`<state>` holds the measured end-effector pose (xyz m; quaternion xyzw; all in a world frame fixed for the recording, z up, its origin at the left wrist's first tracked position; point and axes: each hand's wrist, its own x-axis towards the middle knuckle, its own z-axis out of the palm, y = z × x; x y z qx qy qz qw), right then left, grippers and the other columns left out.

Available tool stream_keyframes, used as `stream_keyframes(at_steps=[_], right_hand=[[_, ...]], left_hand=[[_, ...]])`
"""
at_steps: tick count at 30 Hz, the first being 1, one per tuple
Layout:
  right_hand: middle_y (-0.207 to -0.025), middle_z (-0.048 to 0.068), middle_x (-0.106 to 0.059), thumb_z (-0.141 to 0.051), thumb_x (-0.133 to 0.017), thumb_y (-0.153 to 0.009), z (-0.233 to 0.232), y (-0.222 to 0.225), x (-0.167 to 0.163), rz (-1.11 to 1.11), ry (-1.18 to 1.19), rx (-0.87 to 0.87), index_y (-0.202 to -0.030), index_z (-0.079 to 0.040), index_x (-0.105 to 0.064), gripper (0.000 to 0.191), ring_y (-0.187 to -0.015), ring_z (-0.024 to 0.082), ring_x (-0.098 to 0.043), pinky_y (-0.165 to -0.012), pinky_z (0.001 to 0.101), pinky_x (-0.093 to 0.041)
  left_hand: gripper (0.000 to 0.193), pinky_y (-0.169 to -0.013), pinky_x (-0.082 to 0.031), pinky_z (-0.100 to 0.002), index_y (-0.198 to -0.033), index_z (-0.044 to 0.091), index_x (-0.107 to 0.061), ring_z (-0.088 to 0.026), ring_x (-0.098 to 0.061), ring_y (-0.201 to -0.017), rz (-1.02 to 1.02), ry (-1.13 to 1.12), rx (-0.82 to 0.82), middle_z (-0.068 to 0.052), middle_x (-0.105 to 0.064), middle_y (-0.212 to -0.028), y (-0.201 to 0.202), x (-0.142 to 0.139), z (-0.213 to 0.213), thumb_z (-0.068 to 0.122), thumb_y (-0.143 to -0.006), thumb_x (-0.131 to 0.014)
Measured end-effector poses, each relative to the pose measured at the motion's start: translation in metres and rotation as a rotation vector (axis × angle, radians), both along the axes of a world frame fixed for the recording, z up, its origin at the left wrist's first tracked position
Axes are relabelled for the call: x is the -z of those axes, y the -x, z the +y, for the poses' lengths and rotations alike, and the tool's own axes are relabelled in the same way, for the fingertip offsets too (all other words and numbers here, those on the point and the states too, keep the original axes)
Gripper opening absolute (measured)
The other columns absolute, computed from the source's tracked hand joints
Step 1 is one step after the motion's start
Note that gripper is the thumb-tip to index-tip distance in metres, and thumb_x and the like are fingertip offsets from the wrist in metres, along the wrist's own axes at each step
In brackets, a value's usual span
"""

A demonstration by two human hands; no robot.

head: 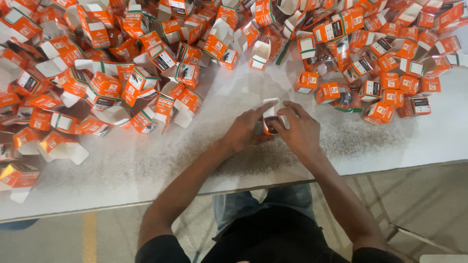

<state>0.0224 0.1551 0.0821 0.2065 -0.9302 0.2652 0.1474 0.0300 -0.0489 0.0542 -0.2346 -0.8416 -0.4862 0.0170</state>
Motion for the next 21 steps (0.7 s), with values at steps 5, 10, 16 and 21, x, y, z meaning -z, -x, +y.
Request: stream_keyframes(at_steps=[5,10,16,21], right_hand=[[-0.128,0.006,-0.069,-0.022,-0.083,-0.090,0.008,-0.009,0.012,0.167,0.138,-0.084,-0.107,-0.015,-0.075,0.020,-0.098,0.022,-0.075,-0.072,0.0369,-0.060],[-0.130,0.016,-0.067,-0.021,-0.082,-0.087,0.017,-0.017,0.015,-0.046,0.456,-0.095,-0.125,0.000,-0.062,0.049,-0.107,0.025,-0.073,-0.084,0.0343,-0.061],[-0.134,0.012,-0.069,-0.014,-0.082,-0.088,0.022,-0.015,0.023,-0.331,0.719,-0.107,-0.127,-0.005,-0.067,0.042,-0.117,0.021,-0.071,-0.098,0.0356,-0.063],[-0.139,0.016,-0.064,-0.010,-0.081,-0.086,0.025,-0.018,0.028,-0.100,0.477,-0.189,-0.133,-0.009,-0.066,0.049,-0.123,0.031,-0.067,-0.099,0.0384,-0.058]], left_hand=[[0.073,-0.102,-0.059,-0.035,-0.143,0.002,-0.035,-0.025,-0.068,-0.121,0.074,-0.333,0.039,-0.018,-0.066,-0.130,-0.001,0.012,0.012,0.008,-0.088,-0.083],[0.075,-0.101,-0.057,-0.035,-0.139,-0.001,-0.038,-0.023,-0.067,-0.124,0.037,-0.188,-0.049,-0.017,-0.067,-0.132,0.001,0.011,0.010,0.009,-0.084,-0.088],[0.052,-0.108,-0.050,-0.032,-0.135,-0.004,-0.051,-0.019,-0.064,-0.123,-0.064,-0.489,-0.020,-0.016,-0.067,-0.129,-0.003,0.009,0.018,0.005,-0.092,-0.079],[0.043,-0.086,-0.058,-0.027,-0.121,-0.002,-0.057,-0.013,-0.069,-0.096,-0.201,-0.434,-0.390,-0.010,-0.077,-0.105,0.001,0.017,0.041,0.010,-0.087,-0.082]])
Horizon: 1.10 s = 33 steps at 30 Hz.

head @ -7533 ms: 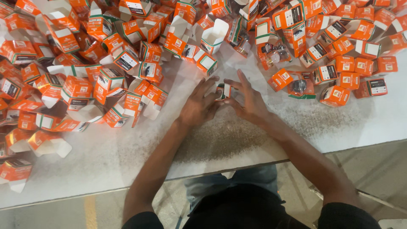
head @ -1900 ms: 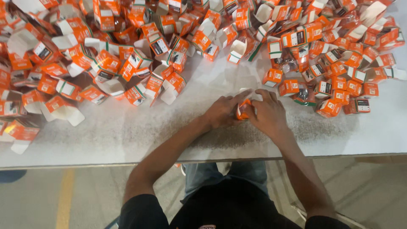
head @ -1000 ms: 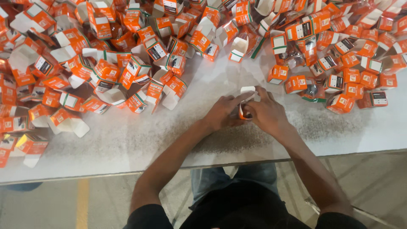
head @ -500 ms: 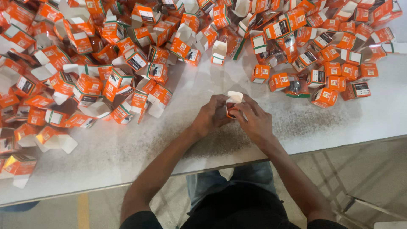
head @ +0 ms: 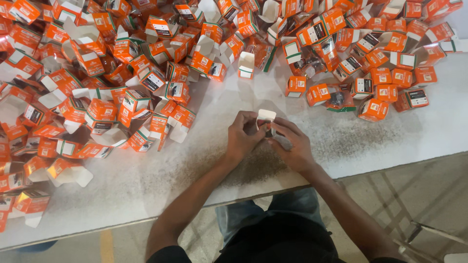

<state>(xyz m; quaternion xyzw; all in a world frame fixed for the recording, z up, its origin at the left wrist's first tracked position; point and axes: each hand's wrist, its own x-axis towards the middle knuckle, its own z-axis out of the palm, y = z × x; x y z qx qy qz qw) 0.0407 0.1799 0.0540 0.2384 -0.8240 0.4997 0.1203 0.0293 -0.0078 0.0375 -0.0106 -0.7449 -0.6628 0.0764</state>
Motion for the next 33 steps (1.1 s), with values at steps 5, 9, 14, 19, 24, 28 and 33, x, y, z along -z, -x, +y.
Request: stream_keyframes(at_steps=[5,9,14,19,24,28,33], right_hand=[[-0.137,0.017,-0.060,-0.008,-0.078,-0.088,-0.011,-0.003,0.001,0.090,-0.078,0.040,-0.134,-0.010,-0.066,0.048,-0.116,0.035,-0.068,-0.093,0.0400,-0.058],[-0.137,0.018,-0.059,-0.008,-0.075,-0.088,-0.013,-0.002,-0.002,0.074,-0.154,0.011,-0.134,-0.011,-0.065,0.048,-0.112,0.033,-0.070,-0.089,0.0405,-0.058],[-0.135,0.018,-0.058,-0.008,-0.073,-0.085,-0.007,0.002,-0.005,0.045,-0.261,-0.015,-0.134,-0.011,-0.066,0.050,-0.101,0.031,-0.071,-0.084,0.0409,-0.058],[-0.131,0.013,-0.061,-0.016,-0.080,-0.081,0.003,0.025,-0.004,0.190,-0.270,-0.124,-0.127,-0.011,-0.067,0.049,-0.107,0.032,-0.071,-0.089,0.0407,-0.059],[-0.129,0.013,-0.061,-0.015,-0.080,-0.082,0.006,0.062,-0.009,0.265,-0.299,-0.239,-0.124,-0.013,-0.071,0.042,-0.104,0.027,-0.071,-0.086,0.0389,-0.060],[-0.136,0.015,-0.058,-0.011,-0.078,-0.083,0.000,0.085,-0.010,0.320,-0.247,-0.333,-0.125,-0.011,-0.071,0.043,-0.110,0.027,-0.068,-0.090,0.0388,-0.060],[-0.135,0.009,-0.065,-0.011,-0.079,-0.084,-0.001,0.087,0.003,0.398,-0.213,-0.310,-0.111,-0.009,-0.070,0.028,-0.118,0.029,-0.067,-0.095,0.0398,-0.059]], left_hand=[[0.036,-0.095,-0.061,-0.028,-0.124,-0.003,-0.060,-0.014,-0.073,-0.108,0.025,-0.093,0.035,-0.013,-0.076,-0.117,-0.003,0.008,-0.001,0.010,-0.094,-0.074],[0.048,-0.111,-0.052,-0.040,-0.141,-0.004,-0.058,-0.027,-0.060,-0.135,0.289,-0.006,0.232,-0.022,-0.064,-0.142,-0.011,0.006,-0.019,0.008,-0.098,-0.076],[0.066,-0.101,-0.057,-0.040,-0.144,0.007,-0.057,-0.035,-0.062,-0.128,0.438,0.530,0.273,-0.022,-0.056,-0.148,-0.015,-0.008,-0.035,0.021,-0.086,-0.084],[0.055,-0.101,-0.058,-0.040,-0.135,0.008,-0.063,-0.035,-0.064,-0.130,0.532,0.720,0.272,-0.017,-0.058,-0.148,-0.006,-0.023,-0.037,0.023,-0.087,-0.084],[0.048,-0.098,-0.059,-0.041,-0.123,0.004,-0.067,-0.037,-0.064,-0.126,0.609,0.742,0.135,-0.019,-0.054,-0.147,0.006,-0.025,-0.031,0.020,-0.083,-0.086],[0.039,-0.087,-0.064,-0.035,-0.118,0.000,-0.071,-0.031,-0.071,-0.116,0.434,0.479,0.149,-0.016,-0.057,-0.144,0.020,-0.022,-0.035,0.013,-0.084,-0.086],[0.032,-0.081,-0.065,-0.032,-0.111,0.004,-0.074,-0.022,-0.076,-0.100,0.366,0.438,0.130,-0.012,-0.065,-0.131,0.026,-0.006,-0.035,0.010,-0.083,-0.088]])
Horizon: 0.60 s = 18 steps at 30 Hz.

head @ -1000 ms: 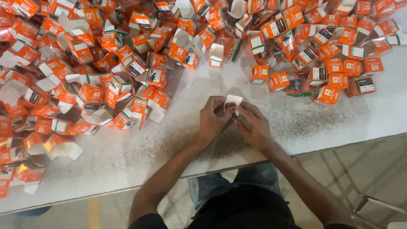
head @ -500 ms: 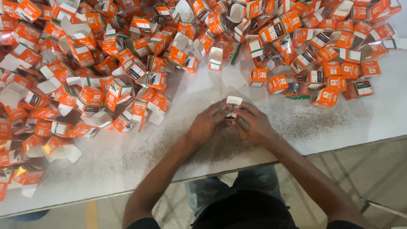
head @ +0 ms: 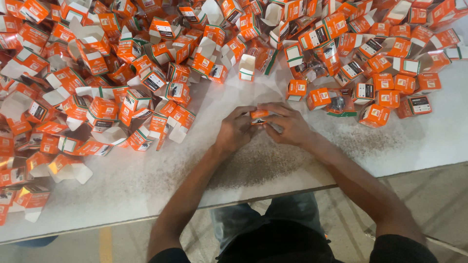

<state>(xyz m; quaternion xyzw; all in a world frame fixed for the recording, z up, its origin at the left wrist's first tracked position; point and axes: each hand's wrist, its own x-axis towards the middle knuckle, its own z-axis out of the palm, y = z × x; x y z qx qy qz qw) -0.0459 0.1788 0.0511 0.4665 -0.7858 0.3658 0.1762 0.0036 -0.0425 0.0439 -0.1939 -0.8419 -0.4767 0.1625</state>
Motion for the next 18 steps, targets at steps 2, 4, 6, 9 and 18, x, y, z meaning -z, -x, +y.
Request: stream_keyframes(at_steps=[2,4,6,9,18], right_hand=[[-0.131,0.007,-0.068,-0.011,-0.079,-0.084,0.001,0.002,0.003,0.016,0.017,-0.003,-0.102,-0.010,-0.067,0.021,-0.123,0.029,-0.067,-0.098,0.0400,-0.059],[-0.130,0.008,-0.072,-0.009,-0.079,-0.084,0.002,0.002,0.004,-0.010,0.021,0.001,-0.093,-0.010,-0.063,0.018,-0.126,0.029,-0.067,-0.099,0.0402,-0.058],[-0.131,0.009,-0.072,-0.009,-0.079,-0.083,0.005,0.003,0.001,-0.088,0.022,-0.033,-0.090,-0.012,-0.061,0.019,-0.129,0.030,-0.067,-0.099,0.0389,-0.058],[-0.129,0.011,-0.071,-0.008,-0.077,-0.080,0.009,0.000,-0.007,-0.192,0.062,-0.093,-0.107,-0.007,-0.065,0.029,-0.129,0.032,-0.065,-0.102,0.0415,-0.056],[-0.126,0.009,-0.073,-0.009,-0.079,-0.086,0.000,-0.002,-0.009,-0.240,0.087,-0.033,-0.119,-0.009,-0.074,0.033,-0.117,0.025,-0.072,-0.097,0.0357,-0.060]], left_hand=[[0.029,-0.086,-0.065,-0.032,-0.108,0.006,-0.072,-0.023,-0.076,-0.106,0.095,-0.038,0.002,-0.009,-0.067,-0.127,0.001,0.005,-0.001,0.009,-0.084,-0.088],[0.030,-0.097,-0.063,-0.035,-0.103,0.007,-0.066,-0.026,-0.074,-0.115,0.227,-0.059,0.012,-0.005,-0.068,-0.121,0.002,0.007,-0.001,0.009,-0.085,-0.090],[0.036,-0.091,-0.064,-0.033,-0.109,0.008,-0.064,-0.025,-0.073,-0.115,-0.016,-0.166,-0.008,-0.005,-0.067,-0.124,0.001,0.006,-0.001,0.011,-0.082,-0.088],[0.037,-0.095,-0.062,-0.036,-0.111,0.009,-0.070,-0.030,-0.071,-0.119,0.107,0.053,-0.001,-0.004,-0.068,-0.121,0.000,-0.003,-0.002,0.009,-0.078,-0.088],[0.037,-0.102,-0.056,-0.038,-0.114,0.010,-0.073,-0.030,-0.065,-0.123,0.069,0.036,0.048,-0.012,-0.066,-0.126,-0.004,-0.019,-0.011,0.010,-0.080,-0.086]])
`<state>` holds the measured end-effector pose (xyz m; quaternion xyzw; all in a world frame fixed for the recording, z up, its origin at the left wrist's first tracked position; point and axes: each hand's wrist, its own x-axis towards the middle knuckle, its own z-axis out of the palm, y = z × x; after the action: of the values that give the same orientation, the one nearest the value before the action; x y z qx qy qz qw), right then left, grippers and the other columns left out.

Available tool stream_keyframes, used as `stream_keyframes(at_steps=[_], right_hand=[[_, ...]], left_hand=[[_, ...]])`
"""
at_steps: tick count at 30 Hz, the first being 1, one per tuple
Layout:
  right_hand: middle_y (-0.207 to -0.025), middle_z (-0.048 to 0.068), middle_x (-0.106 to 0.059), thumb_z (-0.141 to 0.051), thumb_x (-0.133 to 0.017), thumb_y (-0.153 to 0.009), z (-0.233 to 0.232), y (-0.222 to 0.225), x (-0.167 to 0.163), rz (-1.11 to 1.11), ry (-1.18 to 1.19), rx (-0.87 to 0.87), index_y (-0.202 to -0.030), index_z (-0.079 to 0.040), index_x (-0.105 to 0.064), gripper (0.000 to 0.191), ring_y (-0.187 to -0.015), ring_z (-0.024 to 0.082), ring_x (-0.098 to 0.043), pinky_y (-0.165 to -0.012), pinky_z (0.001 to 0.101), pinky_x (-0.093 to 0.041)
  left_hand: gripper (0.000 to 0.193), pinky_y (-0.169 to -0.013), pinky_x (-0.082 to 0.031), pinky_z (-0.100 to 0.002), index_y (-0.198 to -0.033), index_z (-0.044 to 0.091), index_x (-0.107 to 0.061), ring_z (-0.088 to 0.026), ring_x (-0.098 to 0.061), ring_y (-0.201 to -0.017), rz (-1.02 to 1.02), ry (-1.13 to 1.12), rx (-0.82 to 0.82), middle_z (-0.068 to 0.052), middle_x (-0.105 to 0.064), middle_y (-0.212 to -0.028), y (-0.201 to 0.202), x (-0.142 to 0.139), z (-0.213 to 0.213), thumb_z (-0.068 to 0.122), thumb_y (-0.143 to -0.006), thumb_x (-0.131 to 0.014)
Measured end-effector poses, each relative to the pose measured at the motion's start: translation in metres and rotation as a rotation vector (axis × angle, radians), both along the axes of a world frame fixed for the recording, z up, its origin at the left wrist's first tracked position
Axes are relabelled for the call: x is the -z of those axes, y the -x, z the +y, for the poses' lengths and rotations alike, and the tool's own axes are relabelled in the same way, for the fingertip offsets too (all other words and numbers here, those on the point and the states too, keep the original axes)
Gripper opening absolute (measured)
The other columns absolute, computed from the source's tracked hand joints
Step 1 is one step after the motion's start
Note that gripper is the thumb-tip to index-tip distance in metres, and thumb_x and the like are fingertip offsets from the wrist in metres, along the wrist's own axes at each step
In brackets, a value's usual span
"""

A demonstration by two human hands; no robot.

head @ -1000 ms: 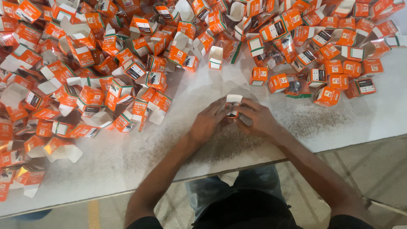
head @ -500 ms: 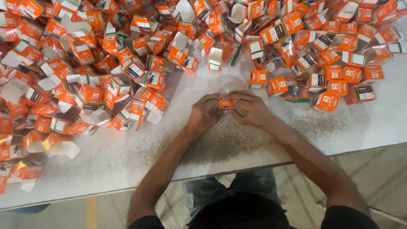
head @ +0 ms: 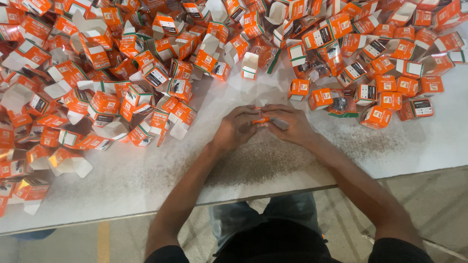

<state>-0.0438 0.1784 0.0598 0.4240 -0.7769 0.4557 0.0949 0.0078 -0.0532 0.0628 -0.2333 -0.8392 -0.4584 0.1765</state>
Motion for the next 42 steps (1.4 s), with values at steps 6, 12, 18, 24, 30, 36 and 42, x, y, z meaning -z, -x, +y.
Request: stream_keyframes(at_steps=[6,12,18,24,30,36,42], right_hand=[[-0.124,0.009,-0.074,-0.008,-0.078,-0.092,0.002,0.002,0.008,-0.107,0.101,-0.049,-0.113,-0.008,-0.076,0.022,-0.114,0.023,-0.074,-0.095,0.0339,-0.062],[-0.130,0.011,-0.069,-0.005,-0.074,-0.090,0.008,0.003,-0.001,-0.055,0.030,-0.118,-0.111,-0.008,-0.077,0.021,-0.122,0.026,-0.068,-0.100,0.0368,-0.058],[-0.136,0.009,-0.062,-0.017,-0.081,-0.085,0.005,-0.009,0.000,0.128,-0.114,-0.026,-0.107,-0.013,-0.075,0.024,-0.120,0.030,-0.065,-0.097,0.0412,-0.056],[-0.135,0.010,-0.058,-0.022,-0.077,-0.092,-0.005,-0.007,-0.005,0.152,-0.278,0.400,-0.117,-0.013,-0.064,0.029,-0.126,0.031,-0.060,-0.104,0.0446,-0.052],[-0.144,0.025,-0.049,-0.017,-0.072,-0.084,0.019,0.006,-0.026,0.539,-0.375,0.849,-0.132,-0.009,-0.059,0.051,-0.135,0.043,-0.044,-0.107,0.0557,-0.039],[-0.146,0.021,-0.049,-0.014,-0.070,-0.087,-0.037,0.070,-0.013,0.446,-0.392,0.391,-0.138,-0.003,-0.055,0.054,-0.141,0.041,-0.044,-0.114,0.0543,-0.040],[-0.140,0.016,-0.053,-0.010,-0.064,-0.095,-0.093,0.104,-0.001,0.318,-0.540,0.594,-0.141,-0.016,-0.059,0.047,-0.115,0.038,-0.059,-0.095,0.0539,-0.051]], left_hand=[[0.030,-0.105,-0.060,-0.037,-0.115,0.014,-0.073,-0.024,-0.068,-0.127,-0.004,-0.001,0.050,-0.007,-0.070,-0.123,0.000,0.006,-0.003,0.012,-0.088,-0.085],[0.032,-0.103,-0.056,-0.044,-0.109,0.013,-0.071,-0.032,-0.062,-0.128,0.110,0.200,0.095,-0.009,-0.063,-0.129,-0.002,-0.002,-0.009,0.016,-0.081,-0.086],[0.038,-0.107,-0.053,-0.045,-0.114,0.014,-0.069,-0.035,-0.060,-0.130,0.051,0.198,0.156,-0.010,-0.060,-0.135,0.000,0.000,-0.011,0.009,-0.077,-0.078],[0.042,-0.114,-0.046,-0.048,-0.129,0.005,-0.066,-0.038,-0.052,-0.137,0.273,0.286,-0.185,-0.016,-0.053,-0.147,0.084,-0.012,-0.011,0.011,-0.089,-0.077],[0.014,-0.107,-0.047,-0.049,-0.077,0.010,-0.065,-0.041,-0.052,-0.135,0.420,0.343,-0.273,-0.019,-0.058,-0.143,0.112,-0.007,0.000,0.010,-0.077,-0.080],[0.021,-0.092,-0.057,-0.044,-0.097,0.007,-0.072,-0.033,-0.070,-0.104,0.130,0.208,-0.179,-0.013,-0.072,-0.113,0.023,0.007,-0.009,0.015,-0.080,-0.083],[0.053,-0.087,-0.058,-0.044,-0.123,0.003,-0.065,-0.039,-0.068,-0.102,0.037,0.062,-0.189,-0.021,-0.064,-0.118,-0.002,-0.004,-0.029,0.018,-0.076,-0.084]])
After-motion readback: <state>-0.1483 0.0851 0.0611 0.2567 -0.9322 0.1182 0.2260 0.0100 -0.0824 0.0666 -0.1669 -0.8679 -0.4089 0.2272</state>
